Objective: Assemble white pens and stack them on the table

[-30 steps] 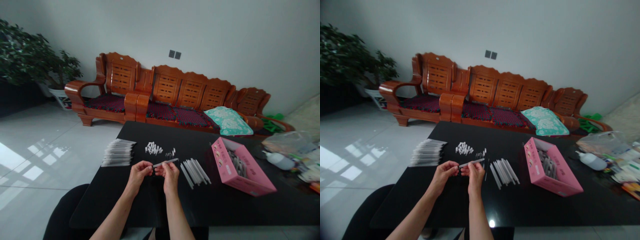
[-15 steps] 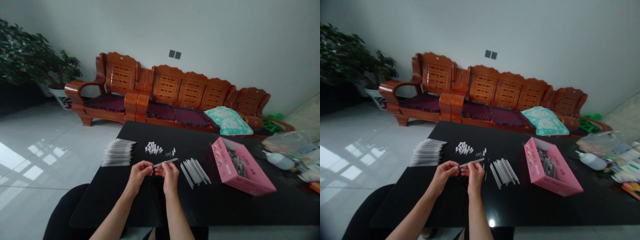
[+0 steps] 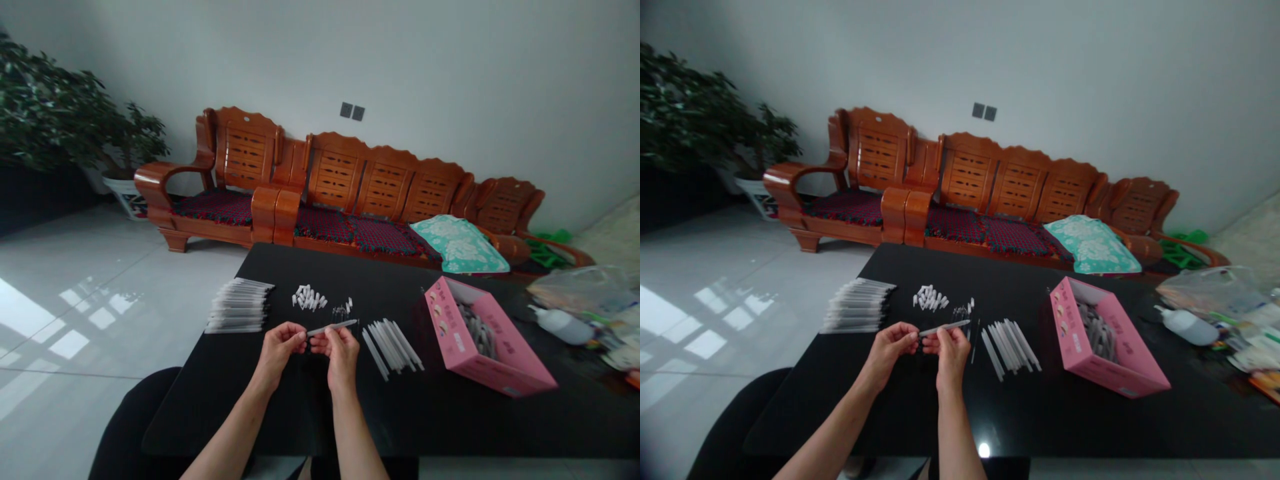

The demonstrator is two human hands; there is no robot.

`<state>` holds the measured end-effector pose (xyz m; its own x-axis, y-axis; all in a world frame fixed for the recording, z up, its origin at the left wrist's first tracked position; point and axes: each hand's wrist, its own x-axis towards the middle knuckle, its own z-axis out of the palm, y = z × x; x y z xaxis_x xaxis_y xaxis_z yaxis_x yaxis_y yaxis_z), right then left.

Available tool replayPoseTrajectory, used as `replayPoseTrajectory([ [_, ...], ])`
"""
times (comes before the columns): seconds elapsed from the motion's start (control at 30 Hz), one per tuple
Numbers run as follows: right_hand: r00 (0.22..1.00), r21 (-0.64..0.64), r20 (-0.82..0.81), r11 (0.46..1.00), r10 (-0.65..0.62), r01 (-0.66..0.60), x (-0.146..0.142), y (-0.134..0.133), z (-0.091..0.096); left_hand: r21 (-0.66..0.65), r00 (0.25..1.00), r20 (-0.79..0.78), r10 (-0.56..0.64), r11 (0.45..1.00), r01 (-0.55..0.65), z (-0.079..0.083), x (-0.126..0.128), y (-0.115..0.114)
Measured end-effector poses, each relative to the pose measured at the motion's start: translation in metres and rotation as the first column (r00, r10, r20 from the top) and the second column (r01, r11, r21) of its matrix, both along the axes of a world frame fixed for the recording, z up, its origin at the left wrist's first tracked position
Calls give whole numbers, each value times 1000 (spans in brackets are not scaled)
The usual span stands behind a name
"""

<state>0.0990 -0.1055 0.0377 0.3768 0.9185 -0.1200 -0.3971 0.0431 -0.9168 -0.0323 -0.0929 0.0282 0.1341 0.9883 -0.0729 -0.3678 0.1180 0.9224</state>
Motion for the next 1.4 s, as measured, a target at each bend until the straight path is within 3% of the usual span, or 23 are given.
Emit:
replayPoseTrajectory([
  [0.17,1000,0,-18,1000,-7,7,-1,0,-1,46,999,-11,44,998,-44,3,2,1],
  [0.47,999,-17,-18,999,-34,34,-2,1,-5,100,993,-100,61,994,-51,-5,3,2],
  [0.83,999,-10,-12,999,-33,33,0,-1,0,27,999,-53,-11,1000,13,-6,1,2],
  [1.1,1000,-9,6,1000,-18,18,-1,0,-5,68,1000,8,5,998,-6,-1,1,3],
  [1.2,1000,-5,-7,1000,-7,7,-1,0,-3,60,1000,-1,26,998,-26,-2,0,4],
  [1.4,1000,-18,3,1000,-15,15,-2,0,1,33,996,-64,-57,998,59,-6,1,4],
])
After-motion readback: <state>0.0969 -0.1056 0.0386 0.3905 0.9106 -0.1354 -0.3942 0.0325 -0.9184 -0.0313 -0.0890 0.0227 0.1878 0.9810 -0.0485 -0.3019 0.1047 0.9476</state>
